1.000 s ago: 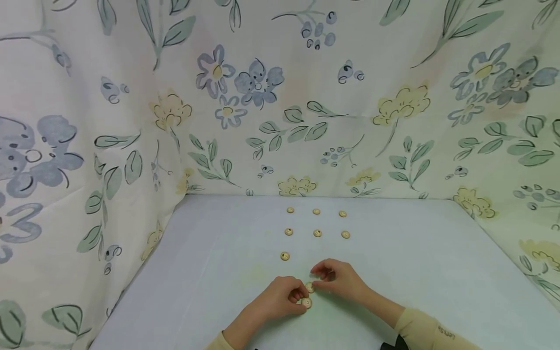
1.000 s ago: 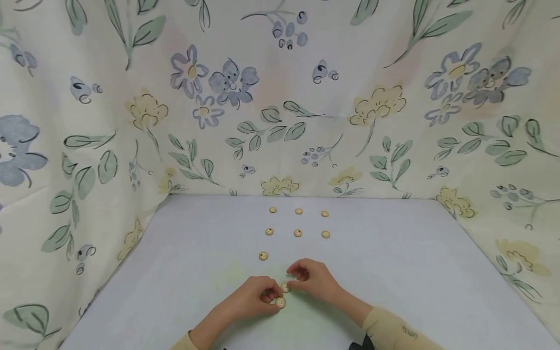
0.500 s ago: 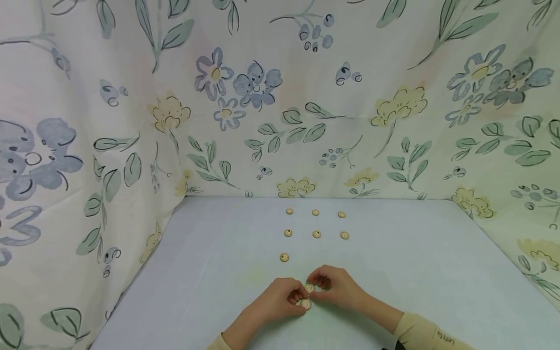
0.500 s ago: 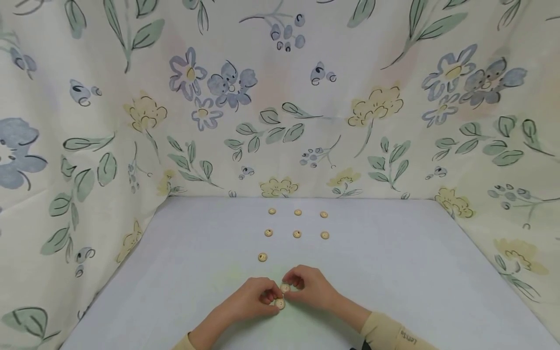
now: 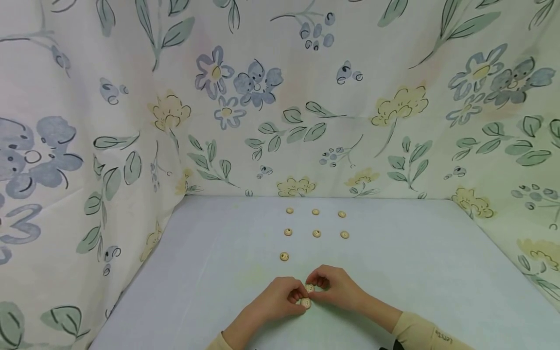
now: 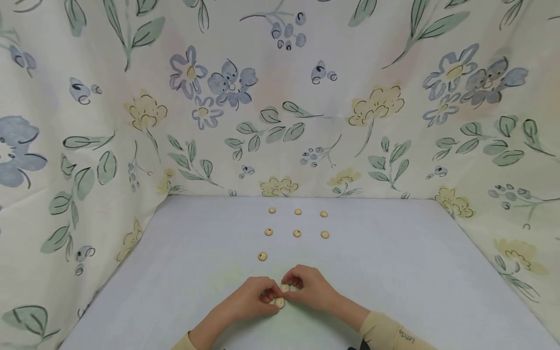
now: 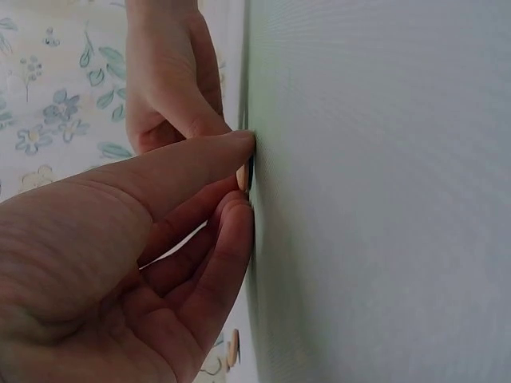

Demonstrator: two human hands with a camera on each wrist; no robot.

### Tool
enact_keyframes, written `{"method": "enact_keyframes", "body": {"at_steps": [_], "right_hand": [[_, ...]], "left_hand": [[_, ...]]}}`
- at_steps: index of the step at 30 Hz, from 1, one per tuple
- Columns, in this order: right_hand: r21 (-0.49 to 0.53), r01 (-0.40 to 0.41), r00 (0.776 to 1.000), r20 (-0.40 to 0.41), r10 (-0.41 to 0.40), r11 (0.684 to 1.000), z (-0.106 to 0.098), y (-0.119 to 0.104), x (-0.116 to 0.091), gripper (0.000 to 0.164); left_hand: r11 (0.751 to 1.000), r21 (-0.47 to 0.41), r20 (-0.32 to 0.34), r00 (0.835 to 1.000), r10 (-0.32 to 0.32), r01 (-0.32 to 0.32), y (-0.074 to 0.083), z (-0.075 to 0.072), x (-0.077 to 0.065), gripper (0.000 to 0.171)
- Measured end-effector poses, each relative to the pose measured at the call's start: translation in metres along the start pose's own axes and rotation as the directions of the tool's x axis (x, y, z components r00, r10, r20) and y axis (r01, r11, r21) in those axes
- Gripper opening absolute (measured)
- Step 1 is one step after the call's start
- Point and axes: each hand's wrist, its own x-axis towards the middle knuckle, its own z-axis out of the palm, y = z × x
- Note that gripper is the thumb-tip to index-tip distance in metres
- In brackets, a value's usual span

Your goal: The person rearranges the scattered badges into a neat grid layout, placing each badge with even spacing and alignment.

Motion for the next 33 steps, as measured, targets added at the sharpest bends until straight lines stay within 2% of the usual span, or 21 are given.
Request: {"method": "enact_keyframes", "body": {"at_steps": [19,33], "right_hand": [[-0.025,-0.04,0.999,0.031,0.041,0.999,-0.002,-0.0015,0.0037,0.017],[-0.046,-0.015,1.0,0.008,0.015,0.999,-0.0012,-0.0007,0.003,0.018]], "left_hand": [[1.0,0.007,0.001,1.0,0.011,-0.011,-0.0005,-0.0002,0.0001,0.013],[1.0,0.011,-0.002,1.0,0.013,-0.013,-0.0012,0.0,-0.0005,0.013]]}}
